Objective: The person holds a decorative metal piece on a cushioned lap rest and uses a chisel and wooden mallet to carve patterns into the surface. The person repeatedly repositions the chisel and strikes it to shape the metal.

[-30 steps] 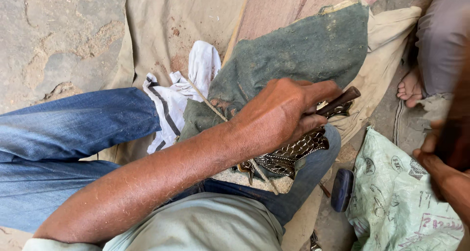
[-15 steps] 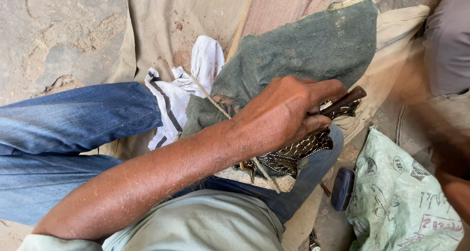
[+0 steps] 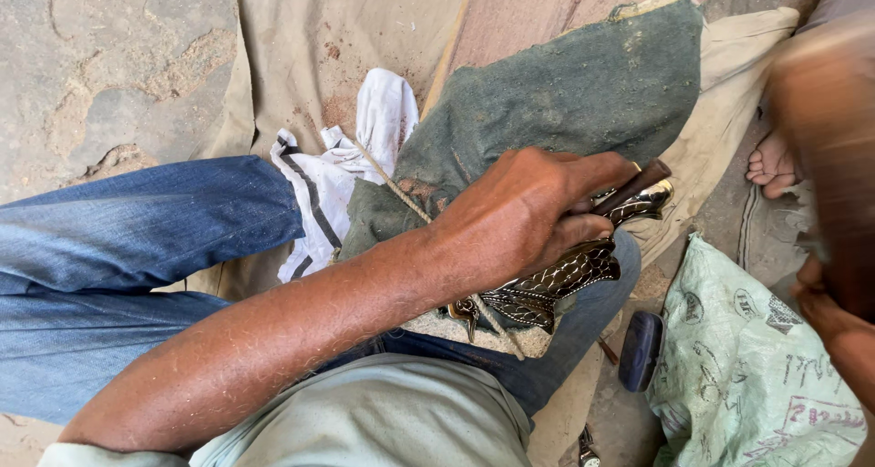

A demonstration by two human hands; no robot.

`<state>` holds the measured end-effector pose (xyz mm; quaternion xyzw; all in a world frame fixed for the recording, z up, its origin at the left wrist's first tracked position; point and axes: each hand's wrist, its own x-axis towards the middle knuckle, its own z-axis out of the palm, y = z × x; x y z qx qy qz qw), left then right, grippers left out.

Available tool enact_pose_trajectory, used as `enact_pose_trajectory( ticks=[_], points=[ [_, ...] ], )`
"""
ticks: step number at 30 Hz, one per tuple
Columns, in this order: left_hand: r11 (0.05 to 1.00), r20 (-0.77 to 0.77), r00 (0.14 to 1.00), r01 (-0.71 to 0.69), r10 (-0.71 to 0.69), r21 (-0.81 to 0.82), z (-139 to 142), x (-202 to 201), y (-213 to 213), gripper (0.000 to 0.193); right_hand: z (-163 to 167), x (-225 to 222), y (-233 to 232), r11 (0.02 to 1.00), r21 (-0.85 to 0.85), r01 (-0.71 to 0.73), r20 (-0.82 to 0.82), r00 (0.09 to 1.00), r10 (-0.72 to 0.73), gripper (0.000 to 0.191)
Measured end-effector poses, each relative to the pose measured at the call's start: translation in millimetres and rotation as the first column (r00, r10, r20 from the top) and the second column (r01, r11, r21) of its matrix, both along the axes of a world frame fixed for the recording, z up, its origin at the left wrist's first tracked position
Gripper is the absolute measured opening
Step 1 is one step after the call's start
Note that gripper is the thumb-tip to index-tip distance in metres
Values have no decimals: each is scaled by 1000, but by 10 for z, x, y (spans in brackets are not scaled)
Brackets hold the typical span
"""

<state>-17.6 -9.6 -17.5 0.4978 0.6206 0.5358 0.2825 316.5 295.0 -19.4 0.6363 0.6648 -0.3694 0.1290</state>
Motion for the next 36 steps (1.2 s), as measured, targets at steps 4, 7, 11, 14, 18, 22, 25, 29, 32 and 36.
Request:
enact_pose_trajectory(
  ticks=[4,7,11,14,18,22,25,29,32,36],
  points=[
    [998,28,1000,-5,4,60,-5,35,-23,49,27,-62,-19,1000,-2,2,7,1000,-2,34],
    [999,-6,1000,-3,3,36,-12,54,-13,50,59,-110,-55,1000,2,-17,15,1000,17,33],
    [1000,-3,1000,1,-1,-2,-22,35,16,50,108,-128,-125,1000,18,15,-19,1000,-15,29],
    [1000,17,1000,15,-15,-5,-22,30,-12,50,95,-93,-110,998,16,52,-50,997,-52,27],
    [999,-1,1000,0,0,40,-11,48,-33,52,21,19,-17,999,-34,34,-54,998,-35,32],
    [1000,13,1000,7,-8,14,-10,34,-16,51,-11,129,46,1000,-10,6,-30,1000,-7,29],
    [997,38,999,35,-32,-72,-7,28,-26,52,-10,174,29,1000,0,9,-31,999,-9,28],
    [997,15,1000,-4,3,79,-7,29,-60,54,22,145,-6,1000,20,-5,-30,1000,6,26],
    [999,33,999,6,-8,54,-7,36,-60,55,45,136,-29,999,36,-18,-39,999,19,25],
    [1000,24,1000,14,-14,-28,-13,47,-79,51,73,138,-55,998,57,-34,-50,998,37,24]
  ],
)
